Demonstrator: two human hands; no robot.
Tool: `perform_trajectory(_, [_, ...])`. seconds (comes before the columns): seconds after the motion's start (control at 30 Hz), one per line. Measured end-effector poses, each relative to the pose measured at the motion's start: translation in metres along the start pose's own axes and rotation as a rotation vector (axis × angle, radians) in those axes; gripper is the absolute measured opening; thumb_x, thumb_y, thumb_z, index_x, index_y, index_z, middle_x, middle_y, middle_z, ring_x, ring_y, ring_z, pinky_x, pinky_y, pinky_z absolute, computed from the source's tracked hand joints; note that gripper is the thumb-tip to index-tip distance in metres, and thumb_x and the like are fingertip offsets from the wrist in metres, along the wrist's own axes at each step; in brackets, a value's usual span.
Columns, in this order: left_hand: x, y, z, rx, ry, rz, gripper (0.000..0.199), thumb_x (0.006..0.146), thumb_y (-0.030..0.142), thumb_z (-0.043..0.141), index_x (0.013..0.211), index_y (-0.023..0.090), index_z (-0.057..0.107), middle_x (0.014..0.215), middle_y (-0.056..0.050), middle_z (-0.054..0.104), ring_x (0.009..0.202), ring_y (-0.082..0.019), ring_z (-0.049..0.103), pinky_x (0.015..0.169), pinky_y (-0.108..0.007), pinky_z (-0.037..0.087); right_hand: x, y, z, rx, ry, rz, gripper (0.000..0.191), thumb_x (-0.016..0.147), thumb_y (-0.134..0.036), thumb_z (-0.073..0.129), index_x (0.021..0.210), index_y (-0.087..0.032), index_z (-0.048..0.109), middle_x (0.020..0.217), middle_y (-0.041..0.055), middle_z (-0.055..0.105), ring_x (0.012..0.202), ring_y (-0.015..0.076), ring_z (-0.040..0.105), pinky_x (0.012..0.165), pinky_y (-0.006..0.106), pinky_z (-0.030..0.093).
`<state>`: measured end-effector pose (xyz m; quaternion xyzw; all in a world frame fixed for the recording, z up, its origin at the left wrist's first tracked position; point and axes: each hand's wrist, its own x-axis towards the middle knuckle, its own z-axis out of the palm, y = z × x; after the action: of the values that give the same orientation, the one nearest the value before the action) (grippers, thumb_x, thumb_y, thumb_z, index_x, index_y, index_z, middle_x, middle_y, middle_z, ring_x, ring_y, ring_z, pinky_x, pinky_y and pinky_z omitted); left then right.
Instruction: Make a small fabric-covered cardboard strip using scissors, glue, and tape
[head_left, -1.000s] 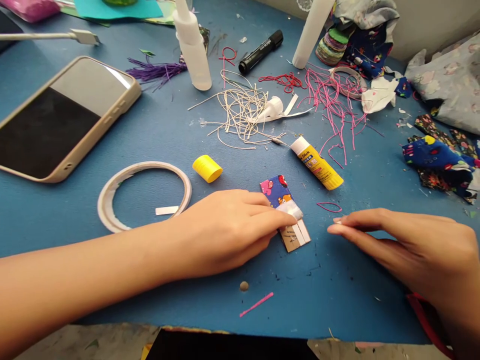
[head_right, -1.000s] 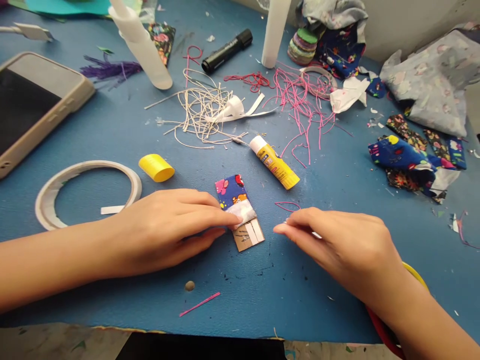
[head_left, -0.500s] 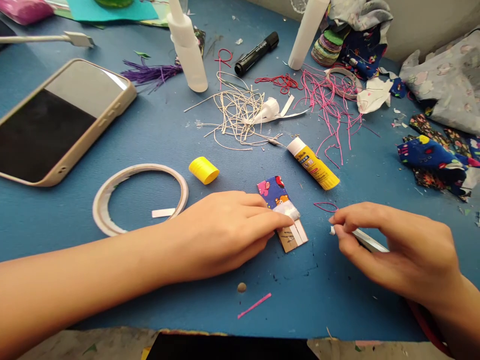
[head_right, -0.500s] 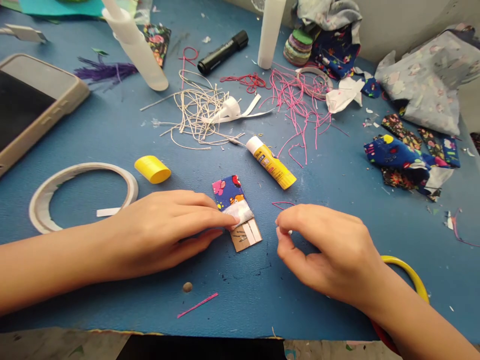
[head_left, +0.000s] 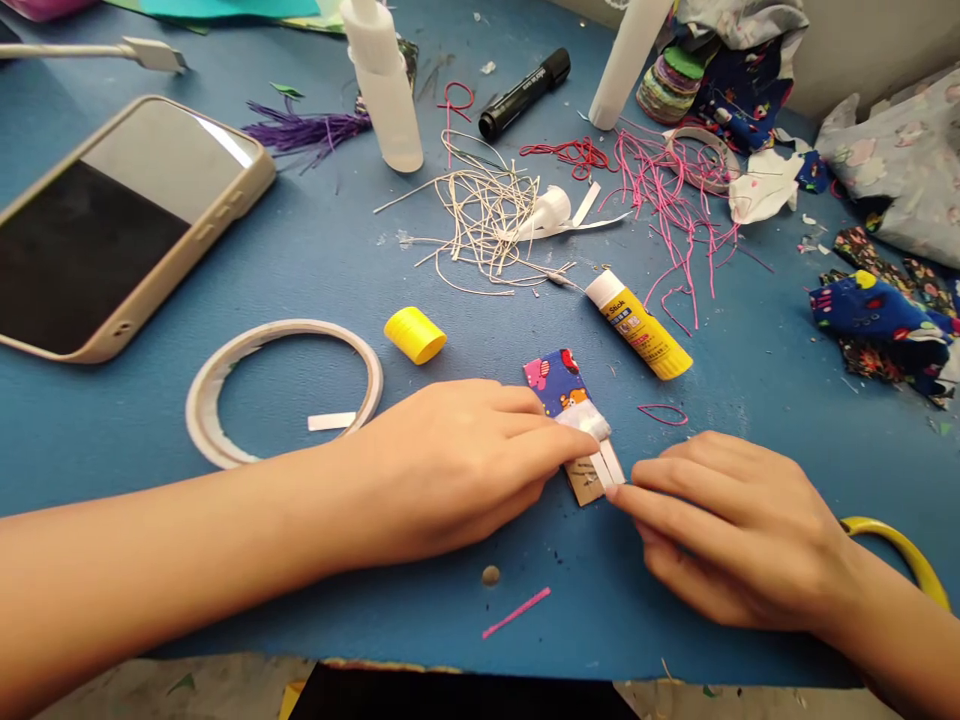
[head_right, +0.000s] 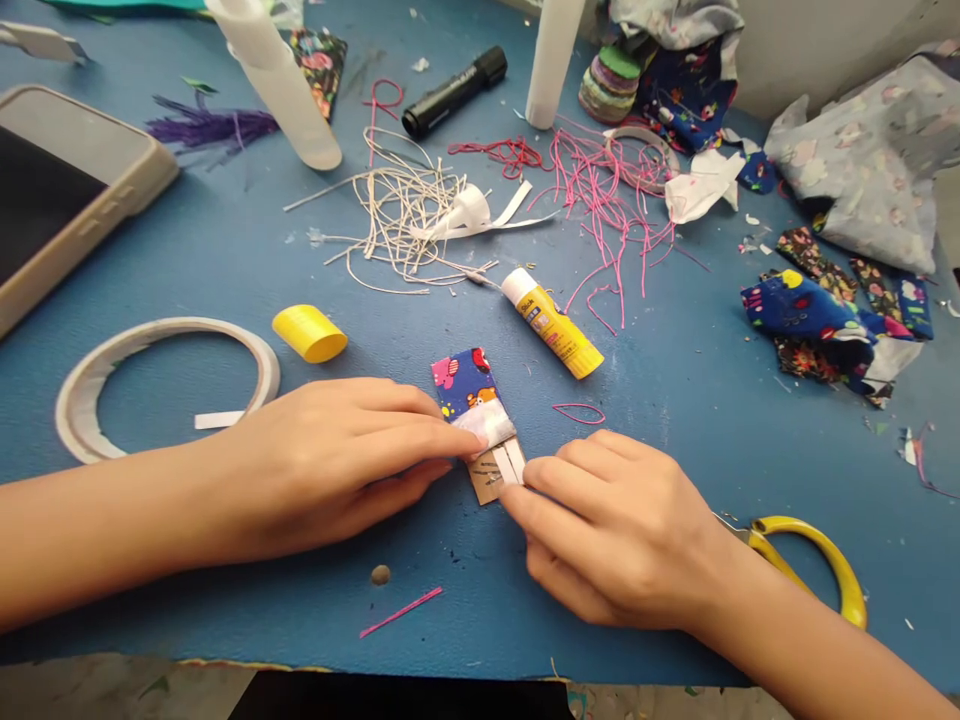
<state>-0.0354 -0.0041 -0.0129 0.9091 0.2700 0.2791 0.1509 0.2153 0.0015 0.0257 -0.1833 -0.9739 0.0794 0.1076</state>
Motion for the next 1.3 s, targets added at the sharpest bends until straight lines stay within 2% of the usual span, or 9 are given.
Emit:
perform_trajectory(0.23, [0.000,0.000,-0.001,0.014,-0.014,-0.002,0.024,0.093,0.010,0.051,0.114,0.011,0.062,0.089,-0.006,0.075,0.077,-0.018,0.066,0.067,-0.028,0.052,-0.001,-0.016,-0.001,-0.297,-0.089,-0.181,0.030,0.091,-0.021,0.061,0.113,-0.002,0.065,0.066,0.0009,0.065,0.055,0.0147,0.055,0.051,0.035,0.040])
perform_trajectory(0.43, [0.002,0.001,-0.002,0.015,-0.014,-0.003,0.025,0.093,0.010,0.051,0.114,0.011,0.063,0.091,-0.006,0.076,0.080,-0.016,0.067,0.071,-0.025,0.054,-0.004,-0.062,0.006,-0.567,-0.222,-0.066,0.025,0.094,-0.019,0.054,0.105,-0.007,0.073,0.058,0.0001,0.060,0.047,0.0128,0.049,0.046,0.034,0.036])
perform_trajectory(0.57, [0.002,0.001,-0.001,-0.004,-0.022,-0.016,0.025,0.093,0.010,0.049,0.114,0.012,0.063,0.091,-0.005,0.077,0.082,-0.015,0.068,0.070,-0.024,0.054,-0.008,-0.061,0.013,-0.507,-0.101,-0.046,0.023,0.093,-0.013,0.052,0.093,-0.016,0.075,0.060,-0.0001,0.063,0.050,0.0124,0.051,0.048,0.032,0.037])
perform_trajectory(0.67, [0.002,0.001,0.000,-0.025,-0.022,-0.022,0.024,0.093,0.009,0.050,0.113,0.013,0.063,0.089,-0.005,0.076,0.080,-0.015,0.067,0.067,-0.024,0.053,-0.007,-0.046,0.015,-0.406,0.028,-0.173,0.027,0.090,-0.010,0.048,0.087,-0.016,0.075,0.060,0.0014,0.065,0.052,0.0141,0.051,0.049,0.034,0.038])
perform_trajectory(0.77, [0.001,0.001,0.001,-0.031,-0.017,-0.023,0.024,0.092,0.008,0.051,0.113,0.012,0.063,0.088,-0.005,0.075,0.078,-0.016,0.066,0.066,-0.026,0.051,-0.003,-0.030,0.017,-0.330,0.048,-0.257,0.033,0.092,-0.010,0.041,0.090,-0.013,0.074,0.061,0.0034,0.066,0.052,0.0148,0.051,0.050,0.035,0.039])
perform_trajectory(0.83, [0.000,0.002,0.002,-0.034,-0.017,-0.025,0.025,0.092,0.008,0.053,0.114,0.011,0.063,0.089,-0.005,0.075,0.078,-0.016,0.066,0.067,-0.026,0.051,0.002,-0.023,0.017,-0.230,0.025,-0.191,0.030,0.093,-0.011,0.042,0.094,-0.012,0.073,0.061,0.0023,0.067,0.050,0.0142,0.052,0.049,0.033,0.040])
perform_trajectory(1.0, [0.000,0.003,0.001,-0.059,-0.020,-0.029,0.023,0.093,0.009,0.053,0.114,0.011,0.063,0.091,-0.006,0.075,0.080,-0.015,0.066,0.069,-0.025,0.051,0.016,-0.015,0.014,0.312,-0.101,0.266,0.019,0.095,-0.017,0.048,0.093,-0.015,0.067,0.065,-0.0011,0.067,0.052,0.0094,0.059,0.050,0.022,0.043])
perform_trajectory(1.13, [0.001,0.002,0.001,-0.084,-0.030,-0.050,0.024,0.093,0.009,0.053,0.115,0.010,0.062,0.091,-0.006,0.074,0.079,-0.015,0.066,0.069,-0.024,0.051,0.021,-0.012,0.009,0.648,-0.127,0.586,0.015,0.093,-0.020,0.051,0.092,-0.020,0.065,0.051,-0.0091,0.049,0.041,0.0053,0.043,0.040,0.017,0.033])
perform_trajectory(1.3, [0.002,0.001,0.001,-0.096,-0.028,-0.059,0.026,0.094,0.010,0.052,0.118,0.011,0.061,0.089,-0.006,0.073,0.077,-0.015,0.065,0.068,-0.024,0.051,0.022,-0.011,0.010,0.646,-0.077,0.644,0.009,0.086,-0.017,0.057,0.089,-0.019,0.065,0.051,-0.0100,0.043,0.043,0.0044,0.039,0.042,0.017,0.030])
